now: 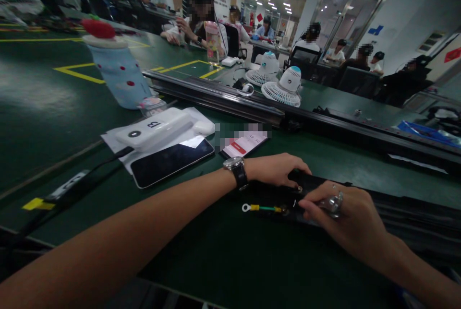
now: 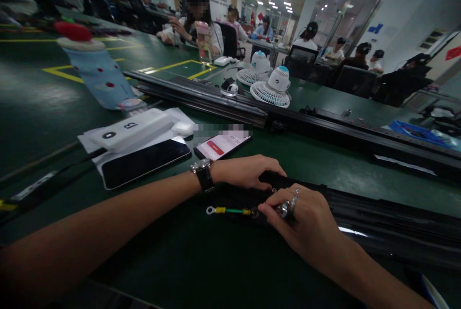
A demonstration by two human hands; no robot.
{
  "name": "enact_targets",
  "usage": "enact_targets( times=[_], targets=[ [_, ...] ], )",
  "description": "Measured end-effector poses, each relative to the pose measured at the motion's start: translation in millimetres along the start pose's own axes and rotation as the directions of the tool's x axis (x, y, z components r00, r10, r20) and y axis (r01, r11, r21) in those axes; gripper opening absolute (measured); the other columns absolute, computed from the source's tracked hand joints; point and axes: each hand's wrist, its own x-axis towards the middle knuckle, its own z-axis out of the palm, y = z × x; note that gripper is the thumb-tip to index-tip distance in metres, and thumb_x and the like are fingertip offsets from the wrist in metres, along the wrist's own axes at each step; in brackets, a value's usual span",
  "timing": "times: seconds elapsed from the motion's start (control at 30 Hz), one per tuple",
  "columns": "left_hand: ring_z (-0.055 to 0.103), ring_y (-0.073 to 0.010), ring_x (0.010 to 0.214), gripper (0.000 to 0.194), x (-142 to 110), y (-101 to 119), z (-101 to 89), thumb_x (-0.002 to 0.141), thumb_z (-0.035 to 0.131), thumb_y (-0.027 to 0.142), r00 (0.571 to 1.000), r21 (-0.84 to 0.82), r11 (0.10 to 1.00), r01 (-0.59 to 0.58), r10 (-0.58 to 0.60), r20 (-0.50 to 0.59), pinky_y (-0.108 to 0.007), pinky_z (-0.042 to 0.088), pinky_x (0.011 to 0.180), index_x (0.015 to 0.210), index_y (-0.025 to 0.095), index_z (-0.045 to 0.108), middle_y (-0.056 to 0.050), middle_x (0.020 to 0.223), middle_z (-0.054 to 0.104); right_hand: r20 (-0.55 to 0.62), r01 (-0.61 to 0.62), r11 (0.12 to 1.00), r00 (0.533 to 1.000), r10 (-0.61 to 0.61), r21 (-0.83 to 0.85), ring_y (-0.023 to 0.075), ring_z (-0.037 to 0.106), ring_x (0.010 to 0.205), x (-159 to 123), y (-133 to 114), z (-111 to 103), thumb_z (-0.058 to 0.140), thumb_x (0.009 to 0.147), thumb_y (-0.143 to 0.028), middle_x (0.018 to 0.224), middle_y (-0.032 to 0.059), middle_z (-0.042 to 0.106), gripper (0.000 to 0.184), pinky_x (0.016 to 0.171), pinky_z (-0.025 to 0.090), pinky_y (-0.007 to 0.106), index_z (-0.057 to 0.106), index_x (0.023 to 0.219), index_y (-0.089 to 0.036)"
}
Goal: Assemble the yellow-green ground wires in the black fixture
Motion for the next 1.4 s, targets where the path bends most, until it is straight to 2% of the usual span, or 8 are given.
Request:
enact_targets(
  times=[0.17, 0.3, 0.53, 0.7, 0.8, 0.97, 1.2, 1.4],
  targets=[
    [0.06, -0.0197, 0.108, 0.04, 2, -1, 2.8, 0.083, 0.072, 0.027, 0.999, -0.005, 1.0, 0.015, -0.016, -0.028, -0.033, 0.045, 0.094, 0.121, 0.021, 0.061, -0.006, 0.118, 0.064, 0.039, 0.025, 0.999, 0.999, -0.026, 0.042, 0.0124, 0.065, 0.063, 1, -2, 4, 0.063, 0.093, -0.02, 0.073, -0.003, 0.071, 0.009, 0.06, 0.049, 0.026, 0.066, 0.085, -0.023],
    [0.061, -0.0193, 0.106, 0.039, 3, -2, 5.7, 0.083, 0.071, 0.023, 0.999, 0.015, 1.0, -0.002, 0.003, -0.039, -0.033, 0.045, 0.093, 0.12, 0.02, 0.061, -0.006, 0.116, 0.065, -0.002, 0.002, 1.0, 1.0, -0.002, -0.007, 0.012, 0.063, 0.059, 0, 2, 1, 0.065, 0.091, -0.02, 0.069, -0.0031, 0.069, 0.008, 0.056, 0.046, 0.026, 0.066, 0.084, -0.022],
    [0.058, -0.0193, 0.111, 0.042, -1, -2, 3.1, 0.085, 0.068, 0.022, 1.0, 0.012, 1.0, -0.029, 0.029, -0.008, -0.033, 0.044, 0.097, 0.126, 0.018, 0.057, -0.007, 0.121, 0.062, 0.028, 0.037, 0.994, 0.999, -0.04, 0.106, 0.0115, 0.064, 0.065, -3, -7, 3, 0.064, 0.093, -0.018, 0.075, -0.0038, 0.07, 0.007, 0.061, 0.048, 0.025, 0.065, 0.087, -0.023],
    [0.06, -0.0196, 0.105, 0.042, 3, -6, 9.7, 0.084, 0.071, 0.031, 0.999, 0.039, 0.999, -0.024, 0.025, -0.029, -0.032, 0.046, 0.09, 0.122, 0.017, 0.059, -0.008, 0.116, 0.064, 0.016, 0.04, 0.999, 0.999, -0.04, 0.005, 0.0137, 0.064, 0.063, -6, 1, 6, 0.061, 0.095, -0.022, 0.075, -0.0011, 0.071, 0.008, 0.059, 0.048, 0.027, 0.065, 0.087, -0.022],
    [0.061, -0.0192, 0.103, 0.041, 3, -6, 10.4, 0.083, 0.072, 0.027, 0.999, 0.048, 0.999, -0.013, 0.015, -0.03, -0.031, 0.046, 0.088, 0.121, 0.017, 0.059, -0.008, 0.114, 0.064, -0.014, 0.039, 0.999, 0.999, -0.039, -0.011, 0.0128, 0.063, 0.06, -7, 1, 5, 0.061, 0.095, -0.023, 0.072, -0.002, 0.07, 0.01, 0.057, 0.047, 0.026, 0.064, 0.086, -0.022],
    [0.059, -0.0189, 0.109, 0.042, -2, -2, 3.2, 0.085, 0.069, 0.023, 1.0, 0.012, 1.0, -0.016, 0.016, 0.001, -0.032, 0.044, 0.095, 0.125, 0.019, 0.057, -0.007, 0.12, 0.062, 0.011, 0.081, 0.996, 0.997, -0.082, 0.036, 0.0116, 0.064, 0.065, -5, -3, 4, 0.059, 0.096, -0.02, 0.074, -0.0031, 0.07, 0.01, 0.062, 0.047, 0.026, 0.064, 0.087, -0.022],
    [0.061, -0.0188, 0.102, 0.043, 4, -4, 8.5, 0.082, 0.074, 0.037, 0.999, 0.048, 0.998, 0.035, -0.033, -0.038, -0.031, 0.046, 0.088, 0.119, 0.019, 0.06, -0.006, 0.113, 0.064, -0.002, 0.032, 0.999, 0.999, -0.032, 0.034, 0.0115, 0.063, 0.063, -4, -2, 4, 0.06, 0.095, -0.022, 0.073, -0.0034, 0.069, 0.011, 0.061, 0.046, 0.025, 0.065, 0.085, -0.022],
    [0.06, -0.0184, 0.107, 0.042, 1, -1, 4.0, 0.083, 0.071, 0.023, 1.0, 0.057, 0.998, -0.001, 0.002, -0.007, -0.031, 0.045, 0.093, 0.123, 0.019, 0.059, -0.006, 0.118, 0.064, -0.016, -0.017, 1.0, 1.0, 0.017, 0.001, 0.0125, 0.064, 0.063, -3, 1, 1, 0.062, 0.094, -0.022, 0.072, -0.0036, 0.07, 0.013, 0.061, 0.045, 0.026, 0.066, 0.082, -0.022]
  ],
)
